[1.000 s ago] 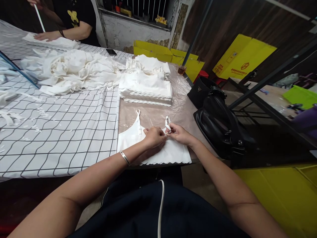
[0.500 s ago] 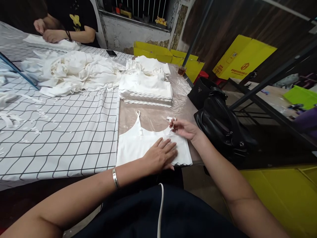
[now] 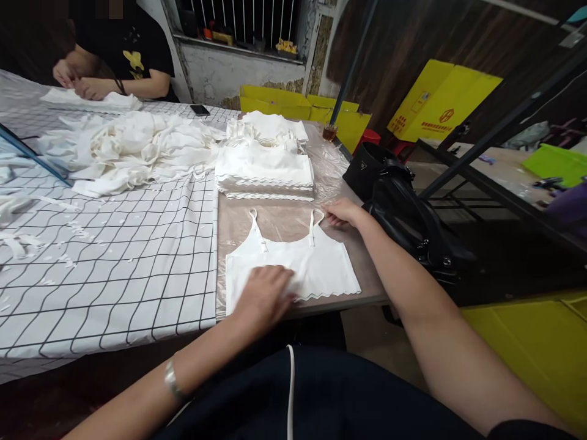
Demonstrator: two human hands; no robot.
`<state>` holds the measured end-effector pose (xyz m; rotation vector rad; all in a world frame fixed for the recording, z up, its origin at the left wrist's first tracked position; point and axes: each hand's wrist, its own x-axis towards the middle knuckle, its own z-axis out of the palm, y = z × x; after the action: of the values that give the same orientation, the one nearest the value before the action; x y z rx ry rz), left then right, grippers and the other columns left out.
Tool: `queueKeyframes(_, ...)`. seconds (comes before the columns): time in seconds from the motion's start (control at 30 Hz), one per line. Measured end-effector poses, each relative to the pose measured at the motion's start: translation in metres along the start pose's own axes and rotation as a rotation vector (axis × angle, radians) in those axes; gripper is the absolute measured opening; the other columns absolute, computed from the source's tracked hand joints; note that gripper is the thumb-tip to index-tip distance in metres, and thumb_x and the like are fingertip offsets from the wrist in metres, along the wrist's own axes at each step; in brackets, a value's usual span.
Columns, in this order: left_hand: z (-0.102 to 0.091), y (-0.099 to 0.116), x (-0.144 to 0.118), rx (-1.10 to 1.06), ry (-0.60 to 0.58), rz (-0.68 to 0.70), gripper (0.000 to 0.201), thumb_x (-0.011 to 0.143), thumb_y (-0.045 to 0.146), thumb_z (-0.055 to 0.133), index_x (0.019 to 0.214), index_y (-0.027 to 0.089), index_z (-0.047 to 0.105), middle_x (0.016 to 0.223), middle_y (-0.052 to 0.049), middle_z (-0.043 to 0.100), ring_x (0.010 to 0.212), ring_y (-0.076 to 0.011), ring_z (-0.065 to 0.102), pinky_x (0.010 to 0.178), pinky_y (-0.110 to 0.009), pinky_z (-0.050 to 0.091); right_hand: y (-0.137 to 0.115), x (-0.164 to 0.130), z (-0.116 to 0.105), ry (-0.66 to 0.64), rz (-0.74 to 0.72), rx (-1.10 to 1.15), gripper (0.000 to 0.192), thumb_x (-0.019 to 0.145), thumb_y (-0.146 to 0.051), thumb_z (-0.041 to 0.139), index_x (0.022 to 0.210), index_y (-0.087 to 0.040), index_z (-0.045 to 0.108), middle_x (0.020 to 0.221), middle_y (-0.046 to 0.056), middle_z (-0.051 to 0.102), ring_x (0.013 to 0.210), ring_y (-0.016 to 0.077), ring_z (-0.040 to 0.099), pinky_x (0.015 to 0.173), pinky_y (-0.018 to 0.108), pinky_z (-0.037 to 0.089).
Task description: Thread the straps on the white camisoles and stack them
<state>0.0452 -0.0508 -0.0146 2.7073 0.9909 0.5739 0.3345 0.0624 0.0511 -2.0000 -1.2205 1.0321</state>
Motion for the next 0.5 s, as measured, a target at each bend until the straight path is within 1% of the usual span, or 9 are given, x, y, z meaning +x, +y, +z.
queueKeyframes(0.07, -0.018, -0.021, -0.024, 0.076, 0.069, -0.304, 0.033, 0.096, 0.039, 0.044, 0.104, 0.013, 0.063, 0.098, -0.014, 0.067, 0.091, -0.0268, 0.061, 0.081, -0.04, 0.045, 0.015, -0.026, -0.016, 0.085, -0.013, -0.375, 0.043, 0.093, -0.041, 0.064, 0.06, -0.016, 0.053, 0.052, -0.001, 0.049, 0.053, 0.0114, 0.043, 0.053, 0.023, 0.031)
queueKeyframes(0.1, -0.026, -0.03, -0.034, 0.123, 0.062, -0.449, 0.032, 0.094, 0.041, 0.046, 0.097, 0.014, 0.063, 0.092, -0.013, 0.066, 0.087, -0.0278, 0.06, 0.078, -0.041, 0.045, 0.025, -0.041, -0.021, 0.104, -0.014, -0.494, 0.044, 0.089, -0.044, 0.067, 0.058, -0.017, 0.052, 0.052, -0.001, 0.05, 0.053, 0.0119, 0.042, 0.052, 0.024, 0.028)
queueKeyframes(0.13, -0.032, -0.037, -0.043, 0.16, 0.04, -0.567, 0.032, 0.092, 0.044, 0.048, 0.092, 0.015, 0.062, 0.09, -0.012, 0.065, 0.086, -0.0289, 0.059, 0.077, -0.042, 0.044, 0.037, -0.056, -0.024, 0.091, -0.009, -0.538, 0.043, 0.084, -0.045, 0.071, 0.058, -0.017, 0.052, 0.054, -0.001, 0.051, 0.053, 0.0121, 0.042, 0.05, 0.024, 0.027)
queueKeyframes(0.17, -0.036, -0.04, -0.048, 0.185, 0.007, -0.652, 0.032, 0.09, 0.047, 0.051, 0.089, 0.016, 0.06, 0.09, -0.011, 0.064, 0.087, -0.0298, 0.059, 0.078, -0.043, 0.043, 0.049, -0.071, -0.024, 0.067, 0.001, -0.548, 0.041, 0.078, -0.044, 0.076, 0.058, -0.018, 0.052, 0.054, -0.002, 0.051, 0.053, 0.0126, 0.043, 0.05, 0.024, 0.026)
queueKeyframes(0.23, -0.038, -0.039, -0.051, 0.185, -0.053, -0.717, 0.03, 0.088, 0.048, 0.053, 0.083, 0.018, 0.058, 0.09, -0.01, 0.064, 0.09, -0.0302, 0.058, 0.081, -0.045, 0.041, 0.073, -0.097, -0.017, 0.029, -0.002, -0.54, 0.035, 0.069, -0.04, 0.079, 0.059, -0.018, 0.053, 0.056, -0.002, 0.053, 0.055, 0.0138, 0.046, 0.05, 0.024, 0.027)
queueKeyframes(0.3, -0.034, -0.032, -0.046, 0.144, -0.062, -0.702, 0.026, 0.087, 0.043, 0.054, 0.077, 0.019, 0.055, 0.088, -0.009, 0.063, 0.092, -0.0297, 0.058, 0.082, -0.045, 0.039, 0.092, -0.113, -0.006, 0.038, -0.051, -0.477, 0.031, 0.068, -0.04, 0.073, 0.058, -0.019, 0.051, 0.056, -0.002, 0.052, 0.056, 0.0147, 0.047, 0.051, 0.024, 0.028)
queueKeyframes(0.37, -0.029, -0.025, -0.038, 0.023, -0.012, -0.69, 0.022, 0.086, 0.035, 0.052, 0.069, 0.02, 0.05, 0.08, -0.007, 0.061, 0.087, -0.0269, 0.058, 0.079, -0.041, 0.04, 0.102, -0.121, 0.003, 0.089, -0.105, -0.321, 0.035, 0.067, -0.046, 0.067, 0.056, -0.02, 0.046, 0.052, -0.002, 0.046, 0.054, 0.0144, 0.044, 0.05, 0.024, 0.028)
queueKeyframes(0.43, -0.029, -0.024, -0.032, -0.243, 0.09, -0.723, 0.022, 0.082, 0.032, 0.053, 0.065, 0.02, 0.045, 0.067, -0.002, 0.055, 0.072, -0.0212, 0.056, 0.069, -0.033, 0.041, 0.1, -0.124, 0.005, 0.109, -0.118, -0.062, 0.043, 0.063, -0.055, 0.066, 0.057, -0.021, 0.041, 0.051, -0.004, 0.042, 0.052, 0.0133, 0.041, 0.049, 0.023, 0.028)
queueKeyframes(0.5, -0.037, -0.029, -0.029, -0.653, 0.188, -0.772, 0.028, 0.078, 0.036, 0.061, 0.064, 0.021, 0.041, 0.057, 0.004, 0.046, 0.056, -0.0145, 0.049, 0.056, -0.026, 0.038, 0.09, -0.126, 0.0, 0.076, -0.095, 0.237, 0.049, 0.059, -0.059, 0.072, 0.064, -0.021, 0.041, 0.054, -0.004, 0.044, 0.051, 0.0127, 0.042, 0.047, 0.022, 0.03)
